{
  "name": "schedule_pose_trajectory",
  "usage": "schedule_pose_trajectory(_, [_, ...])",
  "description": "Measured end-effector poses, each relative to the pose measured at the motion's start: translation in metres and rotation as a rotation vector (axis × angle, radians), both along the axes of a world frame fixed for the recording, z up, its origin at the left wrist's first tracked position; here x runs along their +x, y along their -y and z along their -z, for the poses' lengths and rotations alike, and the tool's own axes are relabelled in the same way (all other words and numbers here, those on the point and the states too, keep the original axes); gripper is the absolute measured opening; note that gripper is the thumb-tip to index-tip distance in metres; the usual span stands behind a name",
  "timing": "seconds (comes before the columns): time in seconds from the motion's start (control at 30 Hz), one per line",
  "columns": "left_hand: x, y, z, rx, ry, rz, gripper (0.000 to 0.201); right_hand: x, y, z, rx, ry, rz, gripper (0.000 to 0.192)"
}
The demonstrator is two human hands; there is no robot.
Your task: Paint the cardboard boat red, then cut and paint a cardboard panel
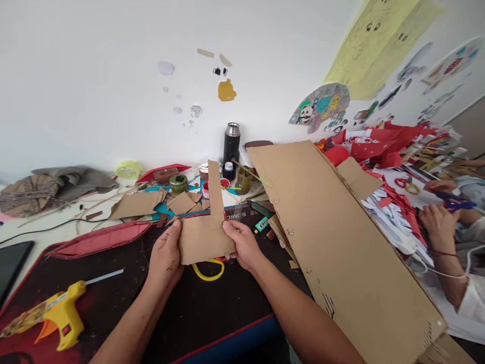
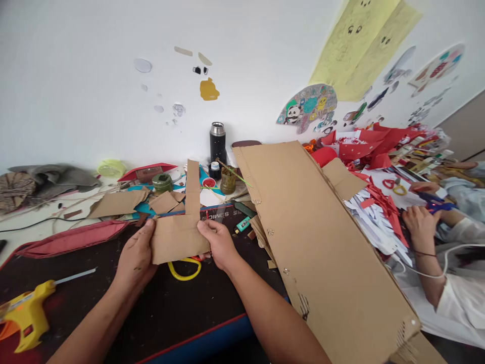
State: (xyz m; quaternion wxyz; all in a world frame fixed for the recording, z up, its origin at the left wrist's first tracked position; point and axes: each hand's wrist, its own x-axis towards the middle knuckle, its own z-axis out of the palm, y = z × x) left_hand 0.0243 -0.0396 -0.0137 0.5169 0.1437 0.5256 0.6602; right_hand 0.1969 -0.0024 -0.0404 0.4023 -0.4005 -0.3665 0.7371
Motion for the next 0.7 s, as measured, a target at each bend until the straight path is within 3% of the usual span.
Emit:
schedule_pose_trajectory(0.23, [0.002, 0.001, 0.000, -0.036, 0.117, 0.063, 0.056, -0.004, 0.004, -0.003, -0.006, 0.008, -0.078, 0.068])
schedule_pose_trajectory(0.43, [-0.010, 0.003, -0.004, -0.014, -0.040, 0.087, 0.067, 0.000, 0.001, -0.003, -0.015, 0.005, 0.006, 0.070])
schedule_pose_trajectory(0.6, [-0.039, 0.010, -0.029, -0.023, -0.302, 0.208, 0.059, 0.001, 0.000, -0.002, -0.001, -0.055, -0.008, 0.072])
schedule_pose_trajectory(0.7, [-0.065, 0.011, -0.058, -0.044, -0.428, 0.040, 0.065, 0.001, 0.002, -0.004, 0.031, -0.111, -0.062, 0.074])
